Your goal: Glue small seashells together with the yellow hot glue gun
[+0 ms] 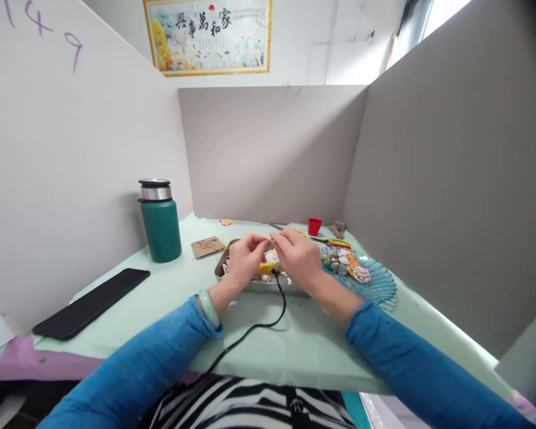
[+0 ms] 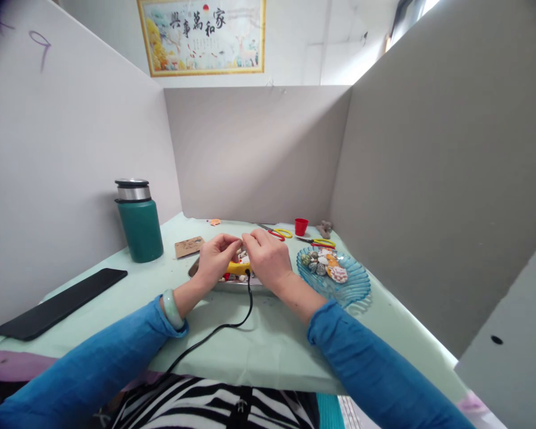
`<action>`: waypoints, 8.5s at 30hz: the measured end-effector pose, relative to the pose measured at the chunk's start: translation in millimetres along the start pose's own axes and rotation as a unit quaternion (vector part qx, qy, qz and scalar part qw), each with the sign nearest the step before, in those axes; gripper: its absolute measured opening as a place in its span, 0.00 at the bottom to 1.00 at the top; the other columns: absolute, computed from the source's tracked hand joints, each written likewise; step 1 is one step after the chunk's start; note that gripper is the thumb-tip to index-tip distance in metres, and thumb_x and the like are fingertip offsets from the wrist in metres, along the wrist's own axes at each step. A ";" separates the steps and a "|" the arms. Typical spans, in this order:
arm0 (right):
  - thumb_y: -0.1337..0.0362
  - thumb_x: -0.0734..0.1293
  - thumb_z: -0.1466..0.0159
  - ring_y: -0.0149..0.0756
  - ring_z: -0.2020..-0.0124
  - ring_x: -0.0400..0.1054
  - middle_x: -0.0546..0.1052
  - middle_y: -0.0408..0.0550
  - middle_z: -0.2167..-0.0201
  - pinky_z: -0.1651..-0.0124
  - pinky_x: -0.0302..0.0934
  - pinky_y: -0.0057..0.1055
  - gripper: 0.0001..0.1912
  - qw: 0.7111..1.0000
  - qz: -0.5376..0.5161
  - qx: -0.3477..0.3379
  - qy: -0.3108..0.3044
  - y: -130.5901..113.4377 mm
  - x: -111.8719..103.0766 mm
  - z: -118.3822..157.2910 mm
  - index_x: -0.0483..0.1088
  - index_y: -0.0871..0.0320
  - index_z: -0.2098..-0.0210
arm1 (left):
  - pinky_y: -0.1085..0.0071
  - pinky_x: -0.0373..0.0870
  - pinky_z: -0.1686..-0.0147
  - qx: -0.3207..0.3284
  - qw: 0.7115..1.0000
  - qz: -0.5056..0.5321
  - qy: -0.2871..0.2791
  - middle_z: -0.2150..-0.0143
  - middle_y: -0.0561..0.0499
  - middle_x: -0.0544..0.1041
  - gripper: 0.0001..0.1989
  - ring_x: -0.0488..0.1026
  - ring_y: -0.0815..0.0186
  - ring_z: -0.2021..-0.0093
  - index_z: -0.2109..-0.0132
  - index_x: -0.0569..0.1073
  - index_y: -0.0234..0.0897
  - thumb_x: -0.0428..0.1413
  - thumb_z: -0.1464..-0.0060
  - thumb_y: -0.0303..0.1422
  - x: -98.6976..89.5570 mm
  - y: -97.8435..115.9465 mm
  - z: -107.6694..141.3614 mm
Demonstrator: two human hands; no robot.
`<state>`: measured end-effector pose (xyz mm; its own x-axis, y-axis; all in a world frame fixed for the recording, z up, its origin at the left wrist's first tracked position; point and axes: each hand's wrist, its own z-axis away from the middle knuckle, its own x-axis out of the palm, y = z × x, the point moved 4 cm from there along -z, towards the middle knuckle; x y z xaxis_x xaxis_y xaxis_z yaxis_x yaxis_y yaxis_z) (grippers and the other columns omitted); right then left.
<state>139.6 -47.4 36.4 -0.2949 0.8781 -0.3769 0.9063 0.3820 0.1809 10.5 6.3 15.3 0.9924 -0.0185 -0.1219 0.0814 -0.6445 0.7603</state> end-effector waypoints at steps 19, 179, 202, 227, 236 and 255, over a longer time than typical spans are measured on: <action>0.59 0.63 0.41 0.30 0.77 0.65 0.74 0.42 0.76 0.72 0.57 0.28 0.10 0.872 -0.359 0.310 -0.116 33.4 35.8 17.5 0.73 0.57 0.66 | 0.75 0.66 0.77 -0.203 0.943 0.257 -0.060 0.68 0.48 0.76 0.14 0.67 0.75 0.80 0.64 0.73 0.31 0.63 0.58 0.35 5.3 -16.4 -3.5; 0.49 0.65 0.43 0.26 0.85 0.57 0.64 0.38 0.87 0.78 0.52 0.27 0.20 0.748 -0.516 0.385 -0.162 28.1 32.2 25.7 0.62 0.57 0.80 | 0.72 0.73 0.71 -0.190 0.966 0.171 0.031 0.74 0.49 0.75 0.12 0.74 0.68 0.75 0.67 0.68 0.31 0.62 0.60 0.27 -26.4 -34.4 -32.9; 0.49 0.65 0.42 0.28 0.84 0.58 0.64 0.39 0.87 0.77 0.53 0.28 0.20 0.774 -0.484 0.360 -0.193 25.8 32.8 27.4 0.62 0.56 0.80 | 0.74 0.68 0.77 -0.141 0.983 0.107 0.047 0.76 0.52 0.73 0.12 0.71 0.70 0.79 0.66 0.69 0.33 0.62 0.59 0.29 -29.6 -33.5 -35.6; 0.50 0.67 0.44 0.27 0.85 0.57 0.64 0.38 0.88 0.79 0.52 0.27 0.18 0.770 -0.485 0.371 -0.189 23.0 29.4 23.8 0.63 0.57 0.78 | 0.75 0.67 0.78 -0.096 0.993 0.027 0.066 0.79 0.54 0.72 0.05 0.70 0.71 0.80 0.69 0.70 0.33 0.58 0.57 0.27 -31.7 -27.7 -36.8; 0.50 0.67 0.44 0.28 0.85 0.57 0.63 0.38 0.89 0.79 0.52 0.27 0.18 0.772 -0.484 0.367 -0.188 22.7 29.6 24.0 0.63 0.57 0.79 | 0.75 0.67 0.78 -0.098 0.992 0.037 0.071 0.79 0.55 0.72 0.06 0.70 0.70 0.80 0.68 0.69 0.34 0.58 0.57 0.28 -32.1 -24.6 -35.9; 0.48 0.66 0.43 0.29 0.84 0.59 0.65 0.39 0.88 0.78 0.54 0.27 0.19 0.794 -0.445 0.367 -0.194 28.4 34.1 28.5 0.64 0.57 0.78 | 0.71 0.73 0.72 -0.101 0.990 0.065 0.080 0.76 0.52 0.75 0.06 0.76 0.65 0.74 0.68 0.70 0.34 0.57 0.57 0.26 -31.1 -26.4 -36.6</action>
<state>164.0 -14.8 2.9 -0.9305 0.1462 -0.3357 0.3659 0.4050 -0.8379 -19.1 51.9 22.3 0.9964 0.0407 0.0750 -0.0465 -0.4777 0.8773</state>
